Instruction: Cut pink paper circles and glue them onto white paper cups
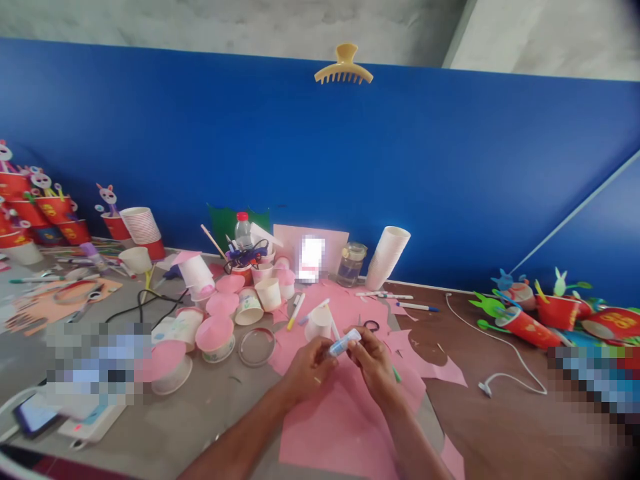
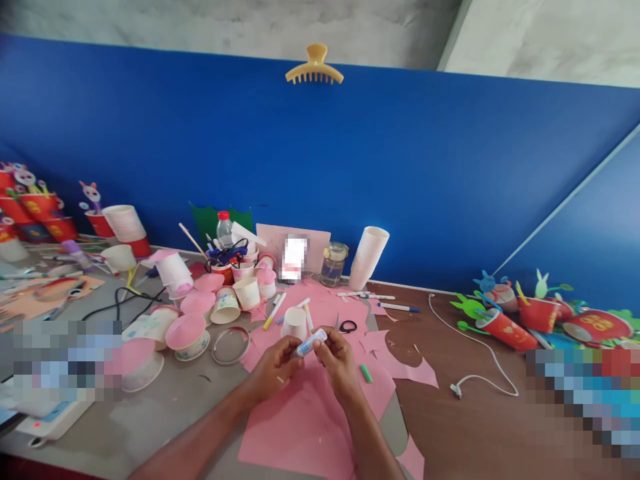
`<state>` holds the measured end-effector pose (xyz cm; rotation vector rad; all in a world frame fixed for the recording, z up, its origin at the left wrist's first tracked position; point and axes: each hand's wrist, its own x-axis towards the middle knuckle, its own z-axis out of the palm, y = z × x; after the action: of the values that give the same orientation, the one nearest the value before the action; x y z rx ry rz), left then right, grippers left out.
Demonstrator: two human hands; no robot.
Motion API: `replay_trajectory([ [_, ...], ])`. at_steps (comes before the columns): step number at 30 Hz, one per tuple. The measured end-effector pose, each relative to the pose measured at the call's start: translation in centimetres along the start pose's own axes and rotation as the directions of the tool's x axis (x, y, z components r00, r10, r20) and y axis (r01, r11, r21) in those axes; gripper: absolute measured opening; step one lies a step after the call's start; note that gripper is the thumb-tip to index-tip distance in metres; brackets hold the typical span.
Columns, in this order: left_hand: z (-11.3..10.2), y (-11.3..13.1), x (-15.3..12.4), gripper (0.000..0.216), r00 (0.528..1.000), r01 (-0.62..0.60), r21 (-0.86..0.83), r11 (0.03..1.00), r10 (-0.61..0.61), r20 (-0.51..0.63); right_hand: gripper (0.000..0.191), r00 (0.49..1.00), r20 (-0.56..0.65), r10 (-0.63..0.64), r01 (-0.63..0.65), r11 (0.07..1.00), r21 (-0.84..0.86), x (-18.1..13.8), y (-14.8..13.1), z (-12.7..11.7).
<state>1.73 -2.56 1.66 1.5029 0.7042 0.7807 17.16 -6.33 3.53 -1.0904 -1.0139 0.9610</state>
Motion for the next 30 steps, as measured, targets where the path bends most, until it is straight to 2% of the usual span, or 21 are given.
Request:
replay_trajectory([
  [5,0.1,0.1,0.0,0.03,0.995,0.069,-0.014,0.998,-0.068,0.07,0.027,0.998,-0.066,0.015,-0.013,1.0,0.024,0.3,0.4,-0.2],
  [10,0.2,0.5,0.1,0.038,0.984,0.121,-0.061,0.991,-0.111,0.138,0.027,0.997,-0.075,0.032,-0.029,0.999,0.041,0.5,0.7,-0.3],
  [14,0.1,0.8,0.3,0.047,0.965,0.181,-0.154,0.971,-0.145,0.218,0.028,0.995,-0.097,0.028,-0.018,0.995,0.102,0.6,1.0,-0.2],
  [19,-0.1,1.0,0.3,0.05,0.914,0.315,-0.353,0.881,-0.181,0.362,0.029,0.991,-0.099,0.084,-0.061,0.975,0.214,0.6,0.9,0.0],
  [23,-0.5,1.0,0.1,0.047,0.864,0.415,-0.458,0.786,-0.183,0.469,0.03,0.99,-0.091,0.103,-0.08,0.97,0.23,0.6,0.5,0.2],
  [26,-0.2,0.6,0.0,0.05,0.874,0.4,-0.414,0.817,-0.205,0.441,0.031,0.991,-0.092,0.095,-0.077,0.98,0.186,0.6,0.3,0.1],
  [30,0.7,-0.1,0.2,0.048,0.952,0.203,-0.298,0.933,-0.117,0.284,0.031,0.983,-0.168,0.068,-0.05,0.993,0.107,0.8,0.3,-0.5],
])
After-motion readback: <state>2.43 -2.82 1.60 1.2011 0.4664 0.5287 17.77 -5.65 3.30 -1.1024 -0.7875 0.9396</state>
